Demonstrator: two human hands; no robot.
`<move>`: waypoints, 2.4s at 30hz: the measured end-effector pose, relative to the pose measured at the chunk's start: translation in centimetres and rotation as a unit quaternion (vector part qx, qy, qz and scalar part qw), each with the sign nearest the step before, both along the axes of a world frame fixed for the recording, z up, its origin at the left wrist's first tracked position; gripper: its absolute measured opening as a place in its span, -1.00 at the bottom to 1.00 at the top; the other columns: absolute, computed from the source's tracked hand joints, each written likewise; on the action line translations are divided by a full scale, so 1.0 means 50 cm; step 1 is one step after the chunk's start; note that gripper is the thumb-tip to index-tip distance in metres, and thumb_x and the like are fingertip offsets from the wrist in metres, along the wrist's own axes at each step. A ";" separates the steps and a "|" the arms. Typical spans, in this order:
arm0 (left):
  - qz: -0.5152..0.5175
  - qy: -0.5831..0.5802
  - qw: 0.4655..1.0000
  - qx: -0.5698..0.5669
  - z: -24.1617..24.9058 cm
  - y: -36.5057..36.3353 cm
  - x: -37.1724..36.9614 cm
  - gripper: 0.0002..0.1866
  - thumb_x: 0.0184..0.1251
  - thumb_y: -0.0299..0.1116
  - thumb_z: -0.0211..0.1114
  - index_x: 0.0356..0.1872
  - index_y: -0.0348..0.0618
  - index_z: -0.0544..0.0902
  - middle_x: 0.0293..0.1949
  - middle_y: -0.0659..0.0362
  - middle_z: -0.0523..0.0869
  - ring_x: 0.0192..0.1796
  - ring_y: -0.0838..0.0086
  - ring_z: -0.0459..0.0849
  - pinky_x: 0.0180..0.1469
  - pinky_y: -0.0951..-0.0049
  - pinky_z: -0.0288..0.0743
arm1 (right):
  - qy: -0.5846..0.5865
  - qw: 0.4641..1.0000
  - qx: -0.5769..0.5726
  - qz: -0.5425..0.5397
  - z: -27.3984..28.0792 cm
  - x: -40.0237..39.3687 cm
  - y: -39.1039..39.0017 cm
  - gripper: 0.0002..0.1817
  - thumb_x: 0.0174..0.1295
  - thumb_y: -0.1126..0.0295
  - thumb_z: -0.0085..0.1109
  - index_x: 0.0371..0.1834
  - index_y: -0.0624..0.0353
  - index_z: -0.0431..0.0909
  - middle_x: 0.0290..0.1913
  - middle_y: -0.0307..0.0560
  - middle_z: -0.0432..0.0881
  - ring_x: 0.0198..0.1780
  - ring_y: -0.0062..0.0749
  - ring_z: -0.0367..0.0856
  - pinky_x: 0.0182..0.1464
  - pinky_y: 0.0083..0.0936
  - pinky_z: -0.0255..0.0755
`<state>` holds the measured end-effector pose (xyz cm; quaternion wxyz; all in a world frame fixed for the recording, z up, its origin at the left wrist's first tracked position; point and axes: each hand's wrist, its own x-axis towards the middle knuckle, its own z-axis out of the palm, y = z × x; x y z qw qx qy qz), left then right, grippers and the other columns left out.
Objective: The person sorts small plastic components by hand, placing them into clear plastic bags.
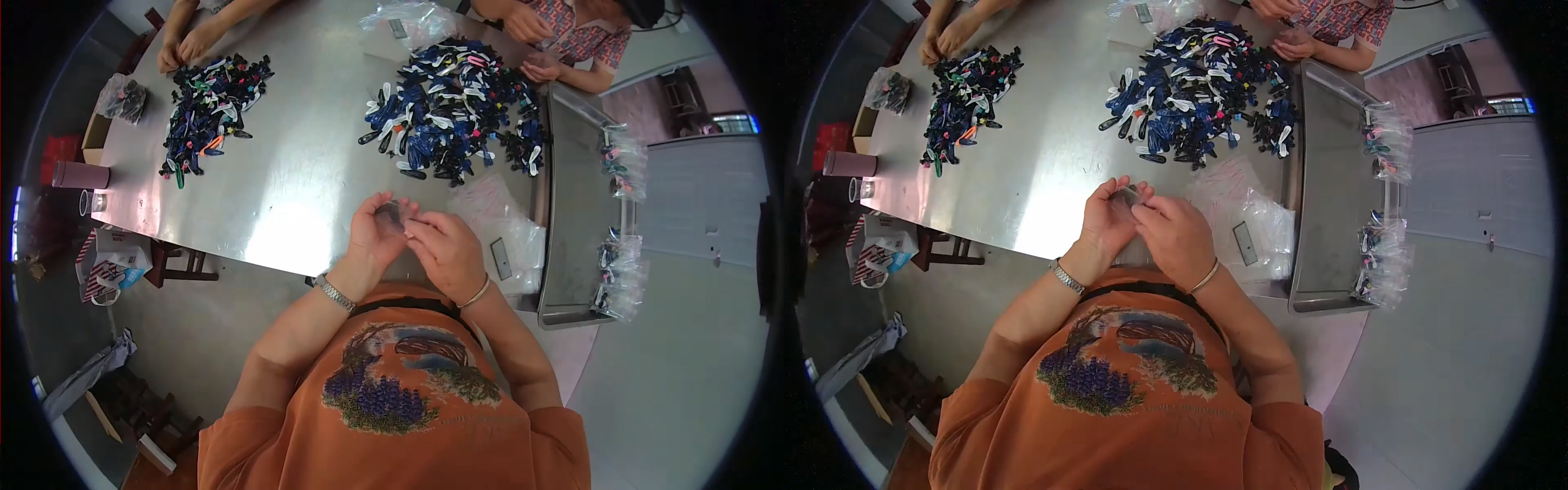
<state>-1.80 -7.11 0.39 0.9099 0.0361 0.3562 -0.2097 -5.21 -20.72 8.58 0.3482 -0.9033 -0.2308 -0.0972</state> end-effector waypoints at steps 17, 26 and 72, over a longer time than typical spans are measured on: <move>-0.003 0.006 0.999 -0.038 0.018 0.030 -0.031 -0.76 0.37 -0.23 0.01 -0.17 -0.19 0.49 -0.04 -0.15 0.55 -0.05 0.08 0.57 0.06 0.09 0.50 | 0.086 0.973 -0.067 -0.205 -0.197 0.188 -0.067 -0.73 0.02 0.41 0.25 -0.17 0.15 0.61 -0.20 0.00 0.60 -0.27 -0.11 0.61 -0.15 -0.31 0.50; -0.022 0.005 0.998 -0.056 -0.001 0.023 -0.029 -0.80 0.42 -0.22 -0.04 -0.16 -0.10 0.41 -0.15 -0.07 0.56 -0.11 0.12 0.57 -0.03 0.11 0.53 | 0.245 0.912 0.235 -0.229 -0.182 0.180 -0.103 -0.73 0.07 0.50 0.20 -0.12 0.22 0.60 -0.33 -0.16 0.65 -0.38 -0.54 0.55 -0.29 -0.60 0.45; -0.104 -0.125 0.987 0.014 0.004 0.023 -0.041 -0.72 0.38 -0.38 0.00 0.07 -0.16 0.44 0.00 -0.02 0.58 0.04 0.12 0.56 0.11 0.11 0.48 | 0.083 0.984 0.104 -0.122 -0.056 -0.032 -0.039 -0.73 0.12 0.59 0.17 -0.07 0.25 0.55 -0.33 -0.13 0.62 -0.37 -0.59 0.59 -0.33 -0.67 0.47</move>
